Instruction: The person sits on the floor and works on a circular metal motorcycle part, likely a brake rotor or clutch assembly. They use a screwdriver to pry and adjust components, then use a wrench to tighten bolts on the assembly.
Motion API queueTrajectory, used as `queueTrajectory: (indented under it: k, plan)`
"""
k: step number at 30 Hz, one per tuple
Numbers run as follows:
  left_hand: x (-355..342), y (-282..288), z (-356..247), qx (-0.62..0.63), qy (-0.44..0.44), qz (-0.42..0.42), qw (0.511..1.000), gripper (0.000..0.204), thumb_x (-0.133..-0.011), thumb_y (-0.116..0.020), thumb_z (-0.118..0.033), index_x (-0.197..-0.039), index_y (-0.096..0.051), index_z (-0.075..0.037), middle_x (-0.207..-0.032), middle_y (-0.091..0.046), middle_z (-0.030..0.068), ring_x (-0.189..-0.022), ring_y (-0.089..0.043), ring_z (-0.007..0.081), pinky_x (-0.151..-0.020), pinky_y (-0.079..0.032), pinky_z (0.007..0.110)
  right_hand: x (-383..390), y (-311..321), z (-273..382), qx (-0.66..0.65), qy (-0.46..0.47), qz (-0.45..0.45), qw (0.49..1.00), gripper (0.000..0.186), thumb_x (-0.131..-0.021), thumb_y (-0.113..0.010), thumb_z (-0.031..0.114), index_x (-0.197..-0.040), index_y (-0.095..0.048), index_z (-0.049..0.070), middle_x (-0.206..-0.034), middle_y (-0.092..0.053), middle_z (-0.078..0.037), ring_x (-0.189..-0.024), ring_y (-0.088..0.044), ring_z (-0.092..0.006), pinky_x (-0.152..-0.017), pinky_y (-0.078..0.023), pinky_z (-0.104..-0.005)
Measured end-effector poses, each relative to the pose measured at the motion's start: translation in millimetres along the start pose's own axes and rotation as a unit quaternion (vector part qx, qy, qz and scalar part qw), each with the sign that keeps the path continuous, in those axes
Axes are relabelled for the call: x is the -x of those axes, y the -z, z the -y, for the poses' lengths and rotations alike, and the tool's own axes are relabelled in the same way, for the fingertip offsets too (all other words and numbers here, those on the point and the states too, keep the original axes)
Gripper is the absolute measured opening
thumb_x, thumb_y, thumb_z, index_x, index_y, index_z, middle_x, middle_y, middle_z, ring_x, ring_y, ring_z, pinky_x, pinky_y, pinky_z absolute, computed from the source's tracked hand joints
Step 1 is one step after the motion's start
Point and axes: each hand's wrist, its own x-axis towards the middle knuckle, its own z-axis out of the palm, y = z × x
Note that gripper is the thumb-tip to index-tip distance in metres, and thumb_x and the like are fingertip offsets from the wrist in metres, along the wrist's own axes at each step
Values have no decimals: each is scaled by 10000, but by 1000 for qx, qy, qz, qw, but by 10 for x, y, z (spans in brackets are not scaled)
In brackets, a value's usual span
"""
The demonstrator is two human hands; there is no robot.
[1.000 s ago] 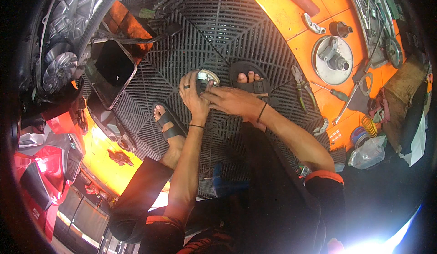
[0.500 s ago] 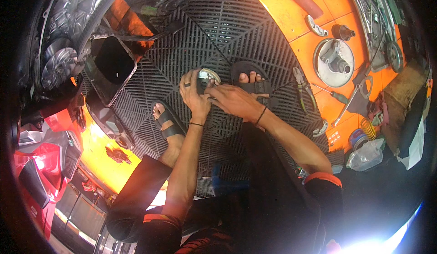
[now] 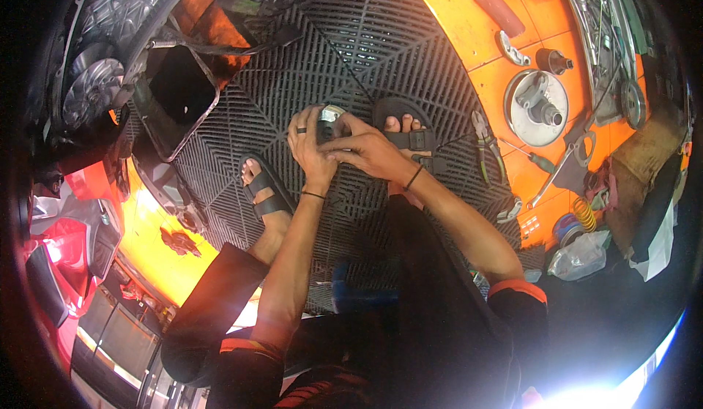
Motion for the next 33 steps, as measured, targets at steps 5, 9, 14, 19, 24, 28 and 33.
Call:
queueTrajectory:
  k: [5, 9, 14, 19, 24, 28, 33]
  plan:
    - [-2, 3, 18, 5, -2, 7, 1000, 524, -794, -744, -230, -1299, -666, -113, -1344, -617, 84, -1297, -512, 335, -1090, -376, 478, -23, -89, 9, -4, 41, -54, 998, 174, -961, -668, 109, -1078, -705, -15, -1063, -647, -146, -1048, -630, -317, -944, -507, -417]
    - [7, -24, 22, 2, 14, 3, 1000, 546, -769, -773, -216, -1294, -665, -114, -1329, -622, 79, -1297, -513, 328, -1099, -374, 479, -1, -131, 50, -15, 15, -112, 993, 100, -979, -613, 43, -989, -642, -52, -1003, -650, -160, -970, -644, -339, -886, -516, -412]
    - [15, 3, 20, -5, 31, 20, 999, 618, -737, -815, -247, -1322, -648, -142, -1383, -577, 97, -1340, -472, 359, -1127, -350, 501, -68, -160, 153, -17, -19, -130, 991, 99, -994, -585, 26, -968, -625, -61, -915, -638, -176, -847, -637, -353, -788, -515, -394]
    - [35, -14, 70, 12, 22, 16, 1000, 653, -726, -835, -277, -1335, -630, -161, -1364, -544, 163, -1335, -456, 397, -1126, -347, 526, -231, -93, 269, 52, -13, -82, 995, 141, -1002, -588, 46, -926, -617, -69, -834, -610, -195, -762, -622, -380, -709, -498, -419]
    - [66, -97, 112, 10, 7, -27, 1000, 644, -731, -820, -271, -1331, -623, -151, -1336, -560, 142, -1303, -480, 374, -1126, -348, 512, -391, 13, 291, 67, -73, -22, 995, 241, -1035, -569, 133, -904, -630, -60, -767, -610, -193, -687, -622, -379, -649, -481, -418]
    - [101, -122, 127, 14, 15, -24, 999, 626, -753, -813, -321, -1333, -640, -161, -1329, -582, 123, -1290, -499, 351, -1095, -367, 499, -529, 82, 268, 21, -151, -38, 988, 386, -1078, -543, 264, -844, -621, -32, -652, -557, -65, -602, -539, -164, -587, -441, -342]
    - [85, -147, 143, 24, 15, -34, 999, 594, -796, -789, -450, -1307, -646, -182, -1385, -559, 106, -1341, -466, 332, -1134, -326, 519, -849, 272, 265, 13, -208, 61, 976, 477, -1086, -533, 379, -899, -669, -39, -693, -596, -23, -630, -544, -118, -582, -449, -308]
